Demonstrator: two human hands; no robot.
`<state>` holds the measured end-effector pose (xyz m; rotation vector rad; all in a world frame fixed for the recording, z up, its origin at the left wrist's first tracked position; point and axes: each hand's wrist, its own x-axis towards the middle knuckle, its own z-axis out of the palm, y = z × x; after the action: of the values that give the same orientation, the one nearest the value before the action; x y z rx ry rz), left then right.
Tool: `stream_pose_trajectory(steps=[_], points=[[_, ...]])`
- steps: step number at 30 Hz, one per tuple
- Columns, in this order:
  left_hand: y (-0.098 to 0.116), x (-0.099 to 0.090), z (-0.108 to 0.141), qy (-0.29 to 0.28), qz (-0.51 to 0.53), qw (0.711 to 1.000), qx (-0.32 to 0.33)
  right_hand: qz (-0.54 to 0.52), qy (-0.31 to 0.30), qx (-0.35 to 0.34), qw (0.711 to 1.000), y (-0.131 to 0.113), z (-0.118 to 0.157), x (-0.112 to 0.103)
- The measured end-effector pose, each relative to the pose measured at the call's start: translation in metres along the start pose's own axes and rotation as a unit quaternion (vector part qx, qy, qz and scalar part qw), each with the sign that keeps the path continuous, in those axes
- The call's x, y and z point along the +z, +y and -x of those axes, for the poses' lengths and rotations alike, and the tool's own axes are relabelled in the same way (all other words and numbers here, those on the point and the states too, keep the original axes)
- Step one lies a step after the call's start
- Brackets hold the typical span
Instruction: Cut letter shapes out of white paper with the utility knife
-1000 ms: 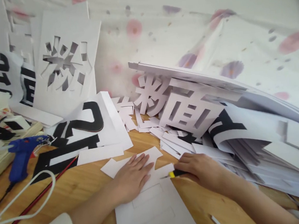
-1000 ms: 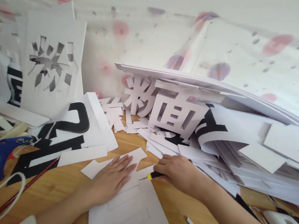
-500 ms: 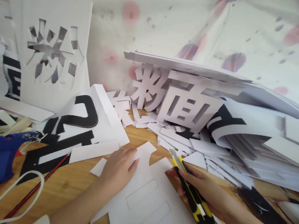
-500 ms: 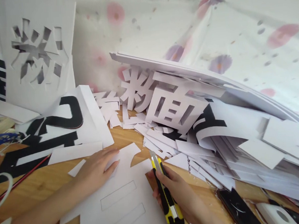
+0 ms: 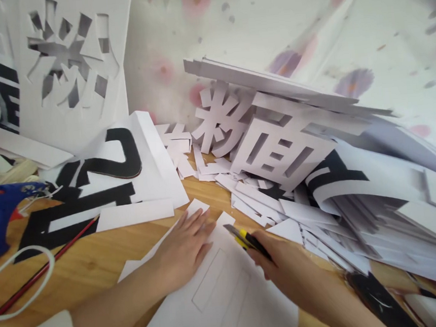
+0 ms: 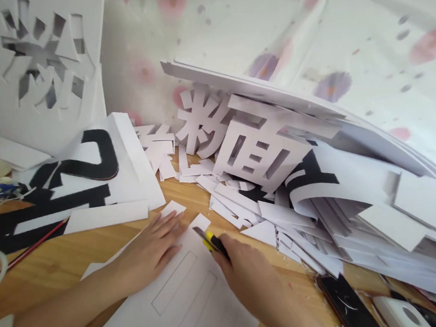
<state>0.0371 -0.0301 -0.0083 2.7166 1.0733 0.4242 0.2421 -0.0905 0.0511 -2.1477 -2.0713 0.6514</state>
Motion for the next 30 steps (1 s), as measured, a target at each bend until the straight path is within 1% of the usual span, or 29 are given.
stream_pose_trajectory(steps=[1,3,6,8,13,18,20,24,27,30], points=[[0.000,0.002,-0.001,-0.016,0.003,1.000,0.003,0.067,0.006,-0.010,0.998,0.001,0.006,0.004],[0.000,0.004,-0.001,-0.041,-0.001,0.999,-0.001,0.146,0.009,-0.023,0.989,0.004,0.015,0.015],[0.000,0.004,-0.002,-0.061,-0.014,0.998,-0.008,0.217,0.039,-0.046,0.974,0.010,0.021,0.030],[0.000,0.004,-0.002,-0.064,-0.017,0.998,-0.008,0.244,0.057,-0.060,0.966,0.013,0.020,0.034],[0.001,0.005,-0.001,-0.050,-0.017,0.999,-0.009,0.248,0.055,-0.083,0.964,0.013,0.018,0.035],[0.001,0.004,-0.002,-0.064,-0.023,0.998,-0.008,0.257,0.106,-0.109,0.954,0.016,0.016,0.041],[0.000,0.005,-0.002,-0.057,-0.022,0.998,-0.007,0.262,0.119,-0.119,0.950,0.017,0.017,0.043],[-0.001,0.008,-0.001,-0.046,-0.022,0.999,-0.003,0.302,0.151,-0.112,0.934,0.016,0.018,0.044],[-0.001,0.008,-0.001,-0.051,-0.028,0.998,-0.003,0.314,0.139,-0.106,0.933,0.013,0.017,0.044],[0.000,0.008,-0.001,-0.043,-0.030,0.999,-0.002,0.310,0.101,-0.103,0.940,0.008,0.015,0.041]])
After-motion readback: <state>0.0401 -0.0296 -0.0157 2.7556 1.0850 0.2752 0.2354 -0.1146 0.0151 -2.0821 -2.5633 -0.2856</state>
